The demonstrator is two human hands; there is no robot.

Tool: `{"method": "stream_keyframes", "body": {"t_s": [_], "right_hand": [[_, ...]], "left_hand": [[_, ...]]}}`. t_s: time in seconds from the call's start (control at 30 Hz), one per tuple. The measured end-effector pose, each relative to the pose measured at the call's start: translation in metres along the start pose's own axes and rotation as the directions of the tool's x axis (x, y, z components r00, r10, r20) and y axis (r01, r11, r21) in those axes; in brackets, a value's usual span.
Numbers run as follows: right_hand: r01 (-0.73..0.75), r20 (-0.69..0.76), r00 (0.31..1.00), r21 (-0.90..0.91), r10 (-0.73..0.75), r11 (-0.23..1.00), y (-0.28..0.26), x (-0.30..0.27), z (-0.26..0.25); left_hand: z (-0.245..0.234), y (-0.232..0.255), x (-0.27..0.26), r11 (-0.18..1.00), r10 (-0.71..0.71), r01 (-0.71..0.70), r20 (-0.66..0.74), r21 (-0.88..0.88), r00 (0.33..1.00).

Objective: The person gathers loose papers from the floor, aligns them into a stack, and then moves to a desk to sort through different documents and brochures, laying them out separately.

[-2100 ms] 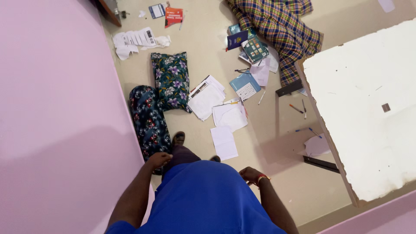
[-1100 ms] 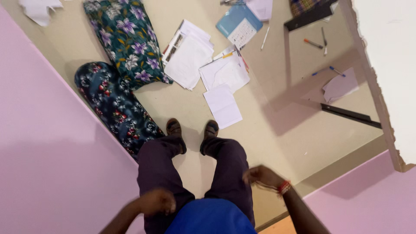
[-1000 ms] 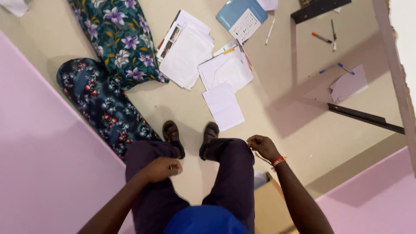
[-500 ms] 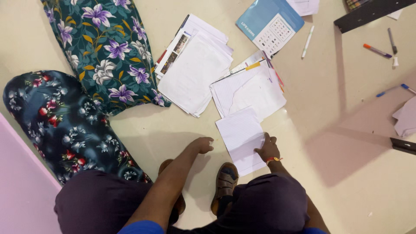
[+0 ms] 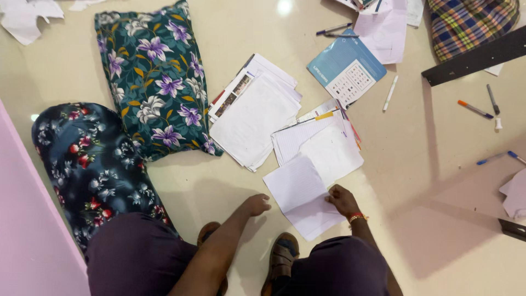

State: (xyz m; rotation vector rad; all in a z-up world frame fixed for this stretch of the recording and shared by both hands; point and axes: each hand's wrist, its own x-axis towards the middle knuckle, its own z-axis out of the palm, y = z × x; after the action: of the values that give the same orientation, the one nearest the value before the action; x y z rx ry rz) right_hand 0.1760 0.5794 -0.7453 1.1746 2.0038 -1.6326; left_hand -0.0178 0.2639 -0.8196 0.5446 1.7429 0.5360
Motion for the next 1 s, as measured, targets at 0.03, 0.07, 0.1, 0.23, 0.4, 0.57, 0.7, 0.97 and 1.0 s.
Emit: {"method": "stream_keyframes", "body": {"t_s": [0.03, 0.07, 0.1, 0.23, 0.4, 0.57, 0.7, 0.97, 1.0], "right_hand": [[0.059, -0.033, 0.998, 0.017, -0.058, 0.998, -0.002, 0.008, -0.007], [0.116, -0.068, 0.991, 0.036, -0.113, 0.993, -0.003, 0.012, -0.01], [0.111, -0.096, 0.99, 0.103, -0.101, 0.988, -0.004, 0.011, -0.012], [0.089, -0.104, 0.994, 0.473, -0.045, 0.877, -0.042, 0.027, -0.005], [-0.122, 0.07, 0.992, 0.477, 0.101, 0.87, -0.058, 0.032, 0.053], [-0.094, 0.116, 0.989, 0.027, 0.091, 0.995, -0.032, 0.041, 0.074], [0.106, -0.244, 0.941, -0.444, -0.233, 0.89, -0.033, 0.045, 0.064], [0.146, -0.226, 0.861, -0.749, -0.456, 0.647, -0.066, 0.043, 0.06], [0.165, -0.223, 0.858, -0.733, -0.462, 0.66, -0.055, 0.047, 0.06]], "left_hand": [[-0.003, 0.002, 0.002, 0.995, -0.029, 0.025, -0.03, -0.099, 0.999], [-0.005, 0.002, -0.001, 0.98, -0.063, 0.052, -0.055, -0.193, 0.996], [-0.001, 0.007, -0.007, 0.94, -0.086, 0.068, -0.038, -0.335, 0.996], [-0.035, 0.039, -0.008, 0.735, -0.15, 0.082, -0.044, -0.673, 0.988], [-0.045, 0.032, -0.005, 0.586, -0.027, -0.177, -0.237, -0.79, 0.971], [-0.054, -0.009, -0.015, 0.86, -0.174, -0.082, -0.439, -0.504, 0.882], [-0.065, -0.031, -0.024, 0.74, -0.244, -0.152, -0.473, -0.655, 0.846], [-0.061, -0.035, -0.025, 0.584, -0.352, -0.197, -0.465, -0.788, 0.812], [-0.06, -0.034, -0.024, 0.637, -0.355, -0.153, -0.463, -0.755, 0.812]]}}
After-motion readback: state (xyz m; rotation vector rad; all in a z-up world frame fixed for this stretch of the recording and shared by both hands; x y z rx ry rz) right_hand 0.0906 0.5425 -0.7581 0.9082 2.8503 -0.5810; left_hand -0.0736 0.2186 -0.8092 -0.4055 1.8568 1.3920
